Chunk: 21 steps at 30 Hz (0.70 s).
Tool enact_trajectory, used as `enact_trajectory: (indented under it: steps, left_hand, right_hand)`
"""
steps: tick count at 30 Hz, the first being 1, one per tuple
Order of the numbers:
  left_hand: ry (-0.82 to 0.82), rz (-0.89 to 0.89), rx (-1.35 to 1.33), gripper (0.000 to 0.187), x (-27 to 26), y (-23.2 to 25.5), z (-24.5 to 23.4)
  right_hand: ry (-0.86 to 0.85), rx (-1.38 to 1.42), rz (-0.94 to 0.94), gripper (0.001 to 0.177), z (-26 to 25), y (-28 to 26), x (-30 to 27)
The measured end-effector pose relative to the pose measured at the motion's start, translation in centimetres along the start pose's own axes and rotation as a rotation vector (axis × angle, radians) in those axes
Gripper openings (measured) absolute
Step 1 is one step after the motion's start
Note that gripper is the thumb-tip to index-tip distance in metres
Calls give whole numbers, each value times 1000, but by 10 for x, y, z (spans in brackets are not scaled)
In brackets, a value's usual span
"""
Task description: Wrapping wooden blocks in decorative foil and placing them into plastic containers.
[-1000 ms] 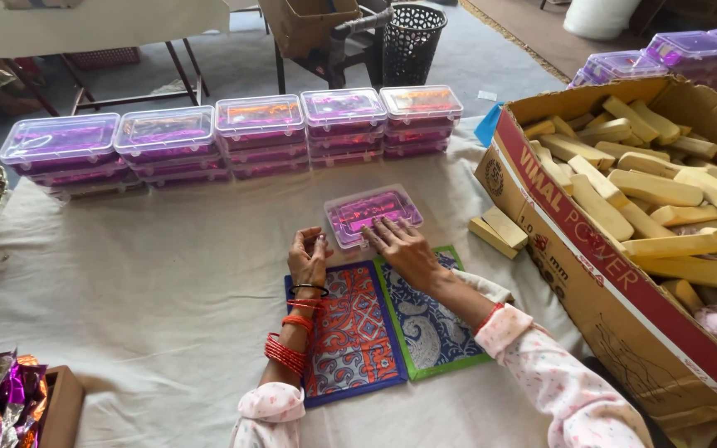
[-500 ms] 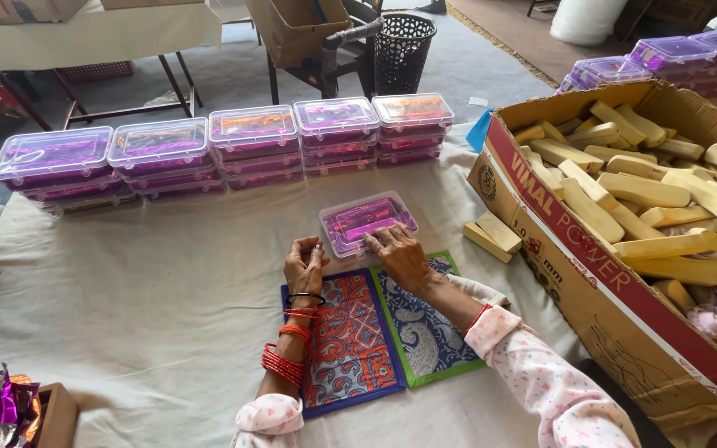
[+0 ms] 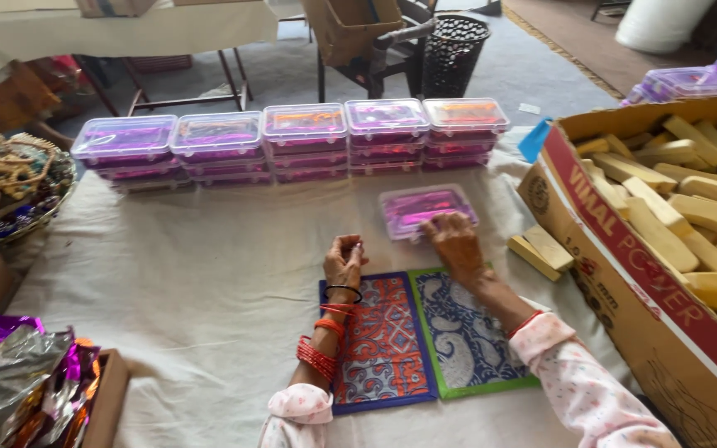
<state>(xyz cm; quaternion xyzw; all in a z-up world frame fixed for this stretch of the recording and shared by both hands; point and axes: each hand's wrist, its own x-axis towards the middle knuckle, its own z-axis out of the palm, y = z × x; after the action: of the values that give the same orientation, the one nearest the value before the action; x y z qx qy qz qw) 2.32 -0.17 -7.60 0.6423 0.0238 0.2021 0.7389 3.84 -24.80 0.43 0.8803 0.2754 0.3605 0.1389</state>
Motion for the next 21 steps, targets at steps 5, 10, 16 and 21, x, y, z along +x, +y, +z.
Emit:
enact_trajectory:
  steps: [5, 10, 16, 21]
  left_hand:
    - [18, -24, 0, 15, -2, 8, 1]
    - [-3, -36, 9, 15, -1, 9, 3]
    - [-6, -57, 27, 16, -5, 14, 3]
    - [-10, -42, 6, 16, -3, 7, 3]
  right_hand:
    - [-59, -16, 115, 29, 11, 28, 9]
    - [-180, -127, 173, 28, 42, 34, 5]
    - [-192, -59, 199, 25, 40, 29, 1]
    - [35, 76, 150, 29, 33, 25, -1]
